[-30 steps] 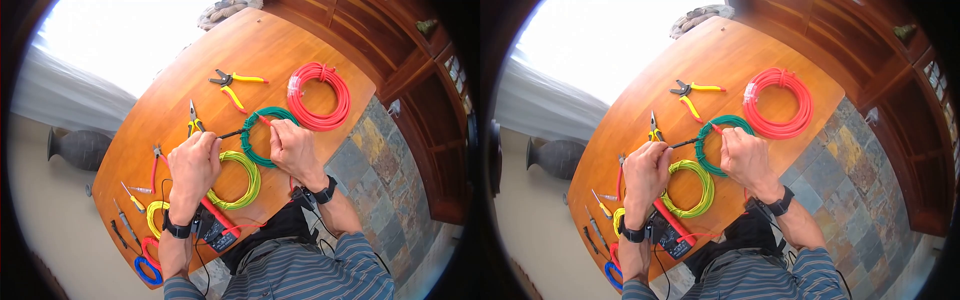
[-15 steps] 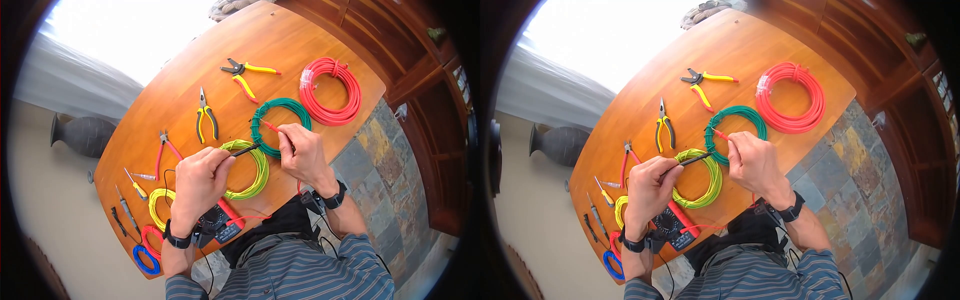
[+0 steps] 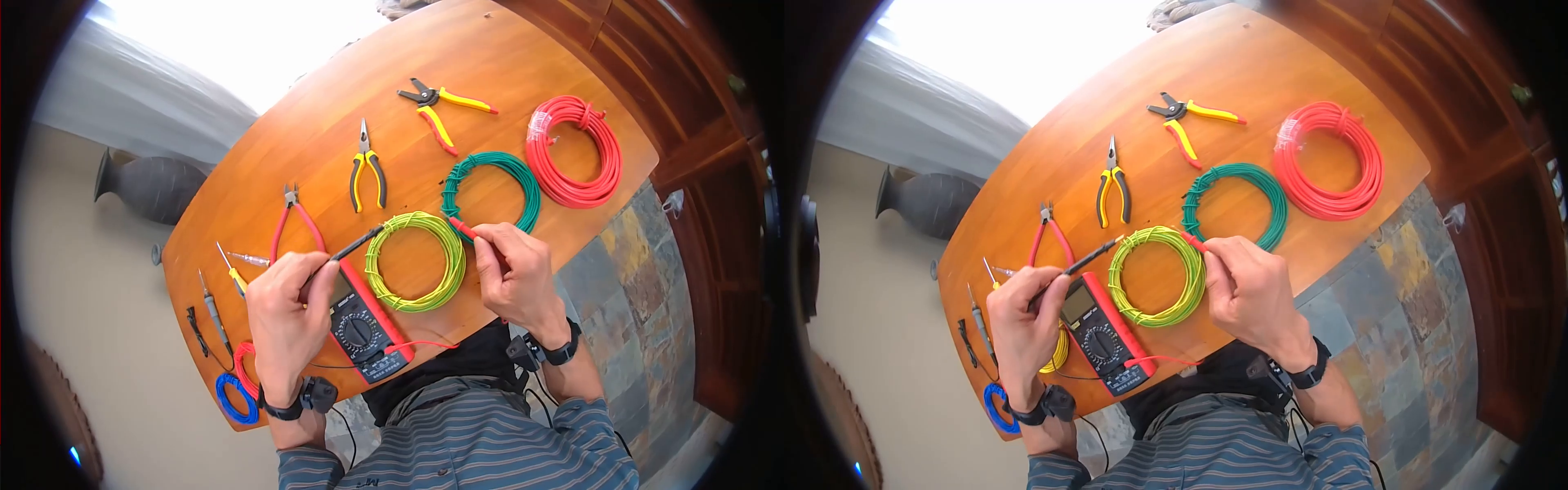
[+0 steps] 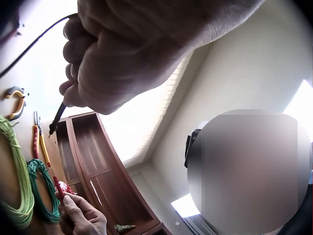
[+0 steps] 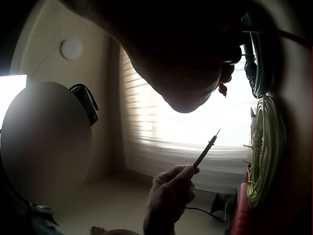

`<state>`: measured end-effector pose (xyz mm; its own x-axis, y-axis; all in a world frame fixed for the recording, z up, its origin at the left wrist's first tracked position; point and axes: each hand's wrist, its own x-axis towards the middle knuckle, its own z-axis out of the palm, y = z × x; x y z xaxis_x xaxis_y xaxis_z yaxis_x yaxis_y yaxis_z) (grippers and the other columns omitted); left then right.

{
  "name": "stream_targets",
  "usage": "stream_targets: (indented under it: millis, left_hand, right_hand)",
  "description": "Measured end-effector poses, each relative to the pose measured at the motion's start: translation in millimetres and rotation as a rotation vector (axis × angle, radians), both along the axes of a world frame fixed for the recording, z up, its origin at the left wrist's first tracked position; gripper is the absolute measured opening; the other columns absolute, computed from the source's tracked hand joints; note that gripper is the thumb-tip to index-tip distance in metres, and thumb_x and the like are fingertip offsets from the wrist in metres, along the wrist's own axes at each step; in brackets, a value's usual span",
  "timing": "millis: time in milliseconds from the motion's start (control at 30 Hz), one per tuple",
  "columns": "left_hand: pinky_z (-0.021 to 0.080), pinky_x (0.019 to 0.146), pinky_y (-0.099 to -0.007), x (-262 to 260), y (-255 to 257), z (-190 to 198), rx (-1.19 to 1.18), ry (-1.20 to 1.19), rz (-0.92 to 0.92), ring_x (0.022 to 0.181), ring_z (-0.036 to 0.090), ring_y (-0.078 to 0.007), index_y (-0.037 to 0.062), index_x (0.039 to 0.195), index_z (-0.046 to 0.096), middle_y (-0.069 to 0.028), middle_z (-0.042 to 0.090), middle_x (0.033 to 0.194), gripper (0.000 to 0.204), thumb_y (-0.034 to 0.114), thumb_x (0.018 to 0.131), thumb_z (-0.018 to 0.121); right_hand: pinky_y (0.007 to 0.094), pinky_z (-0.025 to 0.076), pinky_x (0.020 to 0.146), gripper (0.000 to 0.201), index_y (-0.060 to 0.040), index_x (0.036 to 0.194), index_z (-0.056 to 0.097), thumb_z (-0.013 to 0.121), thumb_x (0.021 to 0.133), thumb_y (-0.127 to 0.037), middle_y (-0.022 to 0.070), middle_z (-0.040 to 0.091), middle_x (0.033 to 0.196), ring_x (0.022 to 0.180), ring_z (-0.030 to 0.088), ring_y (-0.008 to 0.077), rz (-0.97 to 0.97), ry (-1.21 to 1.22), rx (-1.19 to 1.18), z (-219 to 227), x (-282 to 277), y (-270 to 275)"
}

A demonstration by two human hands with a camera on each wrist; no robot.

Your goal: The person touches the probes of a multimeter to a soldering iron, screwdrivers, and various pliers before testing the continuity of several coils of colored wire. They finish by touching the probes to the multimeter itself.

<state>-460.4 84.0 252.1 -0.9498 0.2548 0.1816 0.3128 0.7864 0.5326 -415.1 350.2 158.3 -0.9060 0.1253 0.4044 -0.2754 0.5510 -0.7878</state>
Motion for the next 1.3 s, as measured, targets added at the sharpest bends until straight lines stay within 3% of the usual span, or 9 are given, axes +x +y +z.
stream_targets:
  millis: [200, 267, 600, 667, 767, 967, 1167, 1300]
  left_hand:
    - [0.049, 0.061, -0.0383, 17, -20, -18, -0.026, -0.058, -0.001, 0.064, 0.064, -0.0286, 0.0006, 0.093, 0.075, -0.0119, 0.067, 0.076, 0.007, 0.005, 0.09, 0.08]
    - [0.049, 0.062, -0.0384, 16, -21, -26, -0.035, -0.01, -0.016, 0.066, 0.065, -0.0301, 0.0, 0.093, 0.075, -0.0127, 0.068, 0.077, 0.007, 0.004, 0.09, 0.08]
    - [0.052, 0.064, -0.0397, 10, -23, -41, 0.057, -0.006, 0.007, 0.071, 0.069, -0.0328, -0.0004, 0.093, 0.075, -0.0138, 0.072, 0.082, 0.006, 0.005, 0.092, 0.078]
    - [0.047, 0.06, -0.0331, 7, -26, -51, 0.057, 0.056, 0.013, 0.062, 0.061, -0.02, -0.0041, 0.095, 0.074, -0.0112, 0.066, 0.074, 0.008, 0.003, 0.094, 0.077]
    - [0.048, 0.061, -0.0328, 7, -28, -56, 0.006, 0.113, 0.029, 0.063, 0.062, -0.0203, -0.004, 0.095, 0.075, -0.0115, 0.067, 0.075, 0.008, 0.003, 0.094, 0.078]
    - [0.048, 0.059, -0.0329, 9, -28, -49, 0.118, 0.047, 0.015, 0.061, 0.063, -0.0207, -0.0035, 0.094, 0.075, -0.012, 0.067, 0.075, 0.008, 0.003, 0.093, 0.078]
    - [0.047, 0.058, -0.0325, 7, -30, -55, 0.038, 0.067, 0.018, 0.06, 0.062, -0.0186, -0.003, 0.095, 0.075, -0.0108, 0.067, 0.075, 0.008, 0.004, 0.093, 0.078]
    - [0.047, 0.058, -0.0322, 9, -27, -50, 0.113, 0.026, 0.009, 0.06, 0.062, -0.0182, -0.0028, 0.094, 0.075, -0.0107, 0.067, 0.075, 0.008, 0.004, 0.093, 0.078]
  right_hand:
    - [0.0432, 0.057, 0.066, 0.01, 0.0029, 0.102, 0.071, 0.071, 0.092, 0.002, 0.0179, 0.072, 0.089, 0.079, 0.072, 0.037, 0.12, -0.001, -0.011, -3, -8, -30]
    - [0.0363, 0.05, 0.056, 0.009, 0.0032, 0.103, 0.073, 0.073, 0.094, 0.002, 0.0144, 0.07, 0.084, 0.064, 0.066, 0.0265, 0.133, 0.048, -0.019, -9, -13, -38]
    - [0.0411, 0.055, 0.063, 0.009, 0.0024, 0.101, 0.072, 0.075, 0.094, 0.0, 0.0171, 0.071, 0.088, 0.075, 0.071, 0.0355, 0.082, 0.078, 0.069, -18, -24, -61]
    - [0.0418, 0.056, 0.066, 0.009, 0.0022, 0.102, 0.071, 0.075, 0.094, 0.0, 0.0183, 0.072, 0.09, 0.078, 0.071, 0.0376, 0.084, 0.05, 0.105, -20, -26, -63]
    - [0.0448, 0.054, 0.059, 0.004, -0.0018, 0.095, 0.068, 0.072, 0.095, -0.005, 0.0157, 0.068, 0.083, 0.072, 0.069, 0.0368, 0.057, 0.113, 0.132, -25, -30, -66]
    - [0.0453, 0.053, 0.059, 0.006, -0.0022, 0.094, 0.067, 0.072, 0.095, -0.005, 0.016, 0.067, 0.083, 0.073, 0.069, 0.037, 0.039, 0.121, 0.141, -27, -33, -69]
    - [0.0452, 0.054, 0.061, 0.006, -0.0021, 0.095, 0.067, 0.072, 0.095, -0.005, 0.016, 0.067, 0.084, 0.074, 0.069, 0.0368, 0.046, 0.112, 0.153, -26, -33, -69]
    - [0.0452, 0.054, 0.062, 0.005, -0.0021, 0.095, 0.067, 0.072, 0.095, -0.004, 0.016, 0.068, 0.085, 0.076, 0.069, 0.0368, 0.047, 0.112, 0.143, -25, -33, -69]
